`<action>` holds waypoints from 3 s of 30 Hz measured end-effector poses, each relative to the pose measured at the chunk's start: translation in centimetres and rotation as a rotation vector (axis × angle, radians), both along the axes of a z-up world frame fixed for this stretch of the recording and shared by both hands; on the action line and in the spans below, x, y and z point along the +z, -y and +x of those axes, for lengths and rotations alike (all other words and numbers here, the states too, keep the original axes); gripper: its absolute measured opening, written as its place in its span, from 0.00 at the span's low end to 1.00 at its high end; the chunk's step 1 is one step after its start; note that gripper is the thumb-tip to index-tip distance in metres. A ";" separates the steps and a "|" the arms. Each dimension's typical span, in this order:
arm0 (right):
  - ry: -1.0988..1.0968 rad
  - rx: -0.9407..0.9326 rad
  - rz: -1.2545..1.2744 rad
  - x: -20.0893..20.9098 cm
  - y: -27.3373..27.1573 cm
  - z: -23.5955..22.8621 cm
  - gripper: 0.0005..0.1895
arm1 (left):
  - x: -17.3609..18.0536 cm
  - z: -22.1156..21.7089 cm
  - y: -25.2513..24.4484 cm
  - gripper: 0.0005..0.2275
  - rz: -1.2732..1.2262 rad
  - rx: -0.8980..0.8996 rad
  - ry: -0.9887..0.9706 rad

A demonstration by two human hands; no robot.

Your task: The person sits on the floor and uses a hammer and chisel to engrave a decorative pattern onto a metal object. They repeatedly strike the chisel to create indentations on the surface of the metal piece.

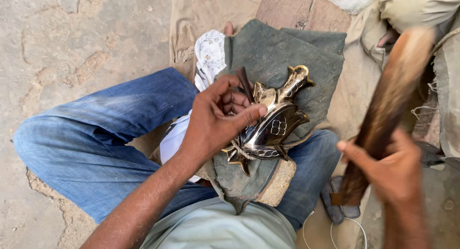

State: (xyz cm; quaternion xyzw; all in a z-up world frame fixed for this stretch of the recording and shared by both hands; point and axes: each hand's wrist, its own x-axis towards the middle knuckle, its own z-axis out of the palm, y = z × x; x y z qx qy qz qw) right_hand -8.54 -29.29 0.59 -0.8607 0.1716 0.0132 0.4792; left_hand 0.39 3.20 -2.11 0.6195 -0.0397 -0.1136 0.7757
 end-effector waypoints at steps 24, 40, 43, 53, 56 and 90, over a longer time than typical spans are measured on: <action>0.293 0.040 0.656 -1.4 -0.8 -5.2 0.37 | 1.1 -0.1 0.7 0.20 0.315 -0.113 0.187; -0.138 0.550 -0.683 9.2 -1.7 8.6 0.25 | 2.5 -0.2 0.9 0.19 0.435 -0.147 0.258; -0.081 0.658 -0.665 9.9 -2.5 9.9 0.25 | 2.6 -0.4 1.1 0.20 0.478 -0.100 0.222; -0.079 0.745 -0.643 9.2 -3.4 9.9 0.27 | 1.7 -2.8 1.6 0.21 0.449 0.052 0.178; -0.073 0.751 -0.631 10.2 -4.4 9.8 0.28 | 1.4 -3.2 1.7 0.20 0.437 0.064 0.178; -0.098 -0.212 0.080 -1.3 -3.5 -9.5 0.20 | 5.2 2.3 5.2 0.22 0.644 -0.679 0.782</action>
